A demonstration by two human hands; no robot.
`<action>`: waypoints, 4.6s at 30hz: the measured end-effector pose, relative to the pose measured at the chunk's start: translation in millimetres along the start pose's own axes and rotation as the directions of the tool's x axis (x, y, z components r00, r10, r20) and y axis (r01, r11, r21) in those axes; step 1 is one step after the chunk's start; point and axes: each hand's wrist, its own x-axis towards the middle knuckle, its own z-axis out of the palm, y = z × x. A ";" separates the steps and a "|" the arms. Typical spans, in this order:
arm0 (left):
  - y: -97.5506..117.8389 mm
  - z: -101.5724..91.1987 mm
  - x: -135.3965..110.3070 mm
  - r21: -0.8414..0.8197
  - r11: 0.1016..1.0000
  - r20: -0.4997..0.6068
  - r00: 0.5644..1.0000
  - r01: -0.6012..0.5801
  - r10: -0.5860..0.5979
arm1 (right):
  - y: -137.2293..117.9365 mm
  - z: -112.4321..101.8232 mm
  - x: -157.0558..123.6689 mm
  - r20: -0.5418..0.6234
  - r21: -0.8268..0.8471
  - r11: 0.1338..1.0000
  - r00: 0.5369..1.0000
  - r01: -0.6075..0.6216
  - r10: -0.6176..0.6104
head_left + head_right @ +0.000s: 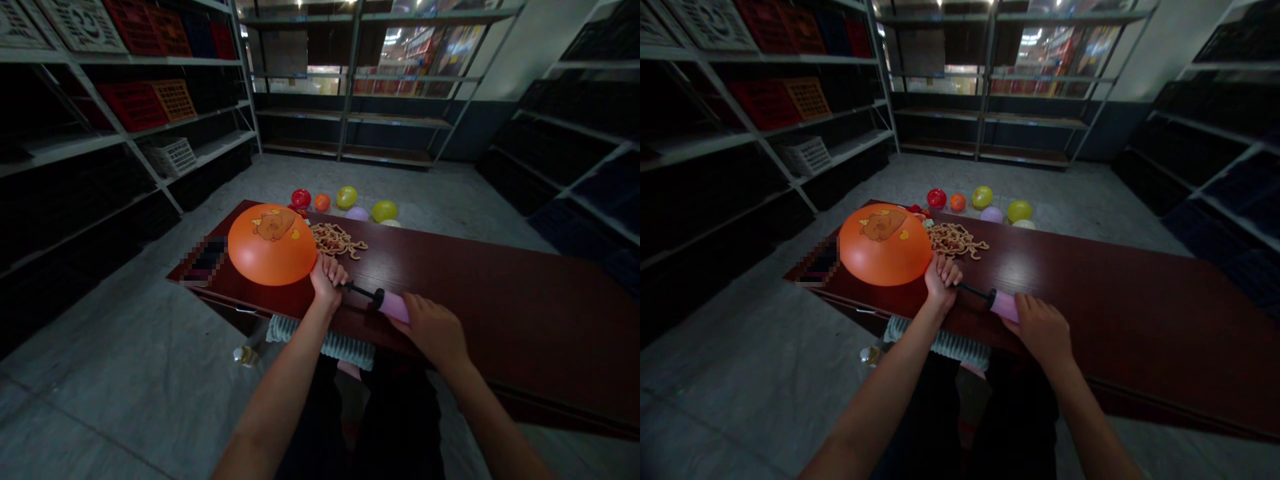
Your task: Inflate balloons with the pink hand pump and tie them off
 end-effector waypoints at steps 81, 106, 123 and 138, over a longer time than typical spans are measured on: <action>-2.9 94.2 -18.7 0.092 0.983 -0.013 0.987 -0.156 0.158 | 0.4 -49.5 31.0 0.006 0.220 0.960 0.984 -0.175 0.178; 53.0 63.8 -1.3 0.105 0.979 -0.217 0.957 -0.174 0.193 | 41.2 -19.9 -1.1 -0.008 0.142 0.988 0.998 -0.068 0.070; 10.6 92.6 -26.9 0.081 0.987 -0.159 0.976 -0.138 0.150 | -13.2 -55.2 34.3 0.002 0.171 0.981 0.996 -0.088 0.089; 68.4 65.5 7.0 0.126 0.985 -0.219 0.965 -0.117 0.143 | 31.6 -11.7 0.0 -0.086 0.128 0.992 0.996 -0.003 0.015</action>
